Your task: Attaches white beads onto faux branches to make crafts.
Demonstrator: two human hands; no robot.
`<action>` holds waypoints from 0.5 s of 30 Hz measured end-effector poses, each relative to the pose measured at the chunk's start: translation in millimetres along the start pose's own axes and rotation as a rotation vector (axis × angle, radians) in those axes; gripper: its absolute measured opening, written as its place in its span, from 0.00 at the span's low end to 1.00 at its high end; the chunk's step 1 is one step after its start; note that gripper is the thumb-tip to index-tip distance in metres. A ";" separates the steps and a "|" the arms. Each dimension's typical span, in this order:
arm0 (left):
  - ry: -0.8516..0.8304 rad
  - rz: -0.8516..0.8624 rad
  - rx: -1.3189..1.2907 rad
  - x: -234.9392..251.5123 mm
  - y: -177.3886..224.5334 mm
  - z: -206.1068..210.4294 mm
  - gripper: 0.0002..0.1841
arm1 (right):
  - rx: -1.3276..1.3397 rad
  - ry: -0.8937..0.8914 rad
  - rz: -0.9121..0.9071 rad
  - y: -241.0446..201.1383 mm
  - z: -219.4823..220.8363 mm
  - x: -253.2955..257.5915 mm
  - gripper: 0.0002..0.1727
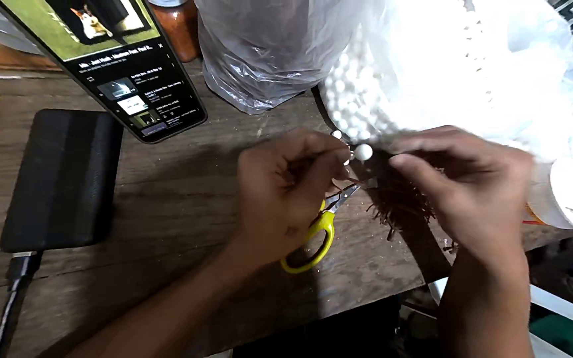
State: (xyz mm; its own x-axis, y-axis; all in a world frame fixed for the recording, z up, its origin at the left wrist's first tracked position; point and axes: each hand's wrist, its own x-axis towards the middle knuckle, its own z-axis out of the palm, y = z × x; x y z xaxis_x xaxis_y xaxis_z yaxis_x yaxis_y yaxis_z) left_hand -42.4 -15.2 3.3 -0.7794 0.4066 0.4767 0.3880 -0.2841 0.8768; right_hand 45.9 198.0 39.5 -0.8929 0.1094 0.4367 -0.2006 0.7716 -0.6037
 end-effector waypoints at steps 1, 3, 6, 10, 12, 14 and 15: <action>0.010 0.007 0.002 1.9 -0.7 -1.1 0.03 | -0.116 -0.071 0.005 -1.8 1.9 1.4 0.08; 0.026 0.007 0.011 3.9 -0.9 -1.5 0.03 | -0.282 -0.186 -0.017 -4.9 12.0 2.1 0.09; 0.027 0.002 0.016 4.5 -0.7 -1.4 0.03 | -0.394 -0.221 -0.059 -1.9 31.6 -0.9 0.11; 0.026 0.003 -0.012 3.5 -0.6 -0.4 0.03 | -0.371 -0.190 -0.059 -1.3 37.2 -3.1 0.10; 0.019 0.010 -0.017 2.3 -0.8 0.1 0.03 | -0.167 -0.137 -0.001 -3.2 28.7 -4.1 0.08; 0.008 0.017 -0.017 1.0 -1.7 1.3 0.03 | 0.233 -0.096 0.104 -5.3 19.1 -4.7 0.06; -0.001 0.016 -0.010 0.1 -1.5 2.0 0.03 | 0.446 -0.088 0.173 -5.1 15.7 -5.3 0.07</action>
State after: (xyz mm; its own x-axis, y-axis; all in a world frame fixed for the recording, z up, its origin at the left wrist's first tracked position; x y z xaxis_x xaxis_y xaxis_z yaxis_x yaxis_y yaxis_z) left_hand -42.1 -12.9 2.2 -0.7725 0.4026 0.4911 0.3958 -0.2994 0.8681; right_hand 45.4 183.7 29.8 -0.9552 0.1445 0.2584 -0.1822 0.4011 -0.8977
